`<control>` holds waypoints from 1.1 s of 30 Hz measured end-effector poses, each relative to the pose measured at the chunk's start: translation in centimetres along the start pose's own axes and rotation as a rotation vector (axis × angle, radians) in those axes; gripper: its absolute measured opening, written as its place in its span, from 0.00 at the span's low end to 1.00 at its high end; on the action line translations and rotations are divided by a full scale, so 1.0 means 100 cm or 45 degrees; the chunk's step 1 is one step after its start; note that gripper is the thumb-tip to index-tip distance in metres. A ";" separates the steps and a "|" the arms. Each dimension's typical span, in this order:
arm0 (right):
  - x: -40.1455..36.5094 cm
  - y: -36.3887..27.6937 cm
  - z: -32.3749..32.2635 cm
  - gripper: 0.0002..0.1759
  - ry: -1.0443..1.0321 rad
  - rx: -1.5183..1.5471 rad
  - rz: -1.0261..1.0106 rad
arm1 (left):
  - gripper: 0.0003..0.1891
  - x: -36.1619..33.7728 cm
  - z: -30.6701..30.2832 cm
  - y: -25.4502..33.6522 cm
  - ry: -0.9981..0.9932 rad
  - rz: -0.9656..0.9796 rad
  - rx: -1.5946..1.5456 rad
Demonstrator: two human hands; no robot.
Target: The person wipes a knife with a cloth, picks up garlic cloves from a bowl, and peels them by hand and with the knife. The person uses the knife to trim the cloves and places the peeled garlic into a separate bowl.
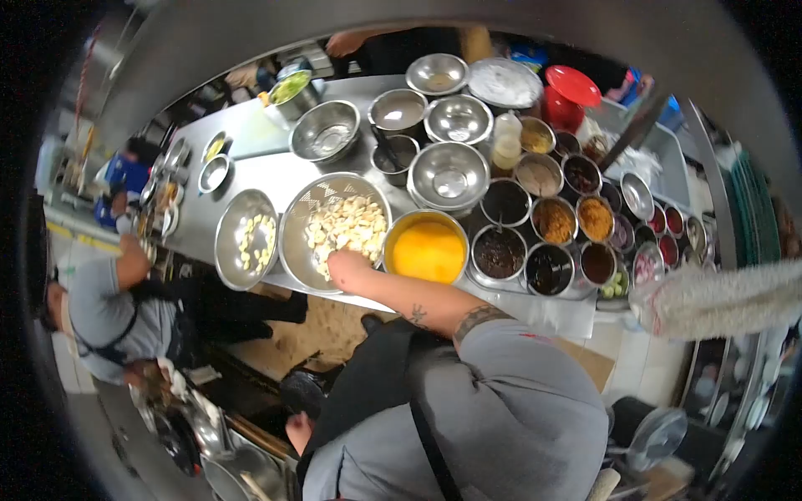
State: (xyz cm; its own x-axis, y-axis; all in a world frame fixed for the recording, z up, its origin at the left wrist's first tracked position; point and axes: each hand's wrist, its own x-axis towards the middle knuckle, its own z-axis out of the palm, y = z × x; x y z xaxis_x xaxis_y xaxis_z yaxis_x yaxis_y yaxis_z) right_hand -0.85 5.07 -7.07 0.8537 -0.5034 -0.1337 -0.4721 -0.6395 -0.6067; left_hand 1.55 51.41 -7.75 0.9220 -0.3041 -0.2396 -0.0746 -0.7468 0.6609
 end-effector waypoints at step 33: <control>-0.002 -0.003 0.010 0.25 0.609 1.373 0.762 | 0.23 0.315 0.216 0.292 -0.960 1.109 0.215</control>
State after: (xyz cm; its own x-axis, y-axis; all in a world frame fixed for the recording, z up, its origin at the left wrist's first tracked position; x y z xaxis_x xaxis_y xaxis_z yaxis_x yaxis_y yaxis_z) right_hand -0.65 5.94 -7.59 0.3095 -0.8409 -0.4440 -0.1462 0.4193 -0.8960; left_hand 20.24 7.22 -11.31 0.0788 -0.9854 -0.1510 -0.6736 -0.1643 0.7206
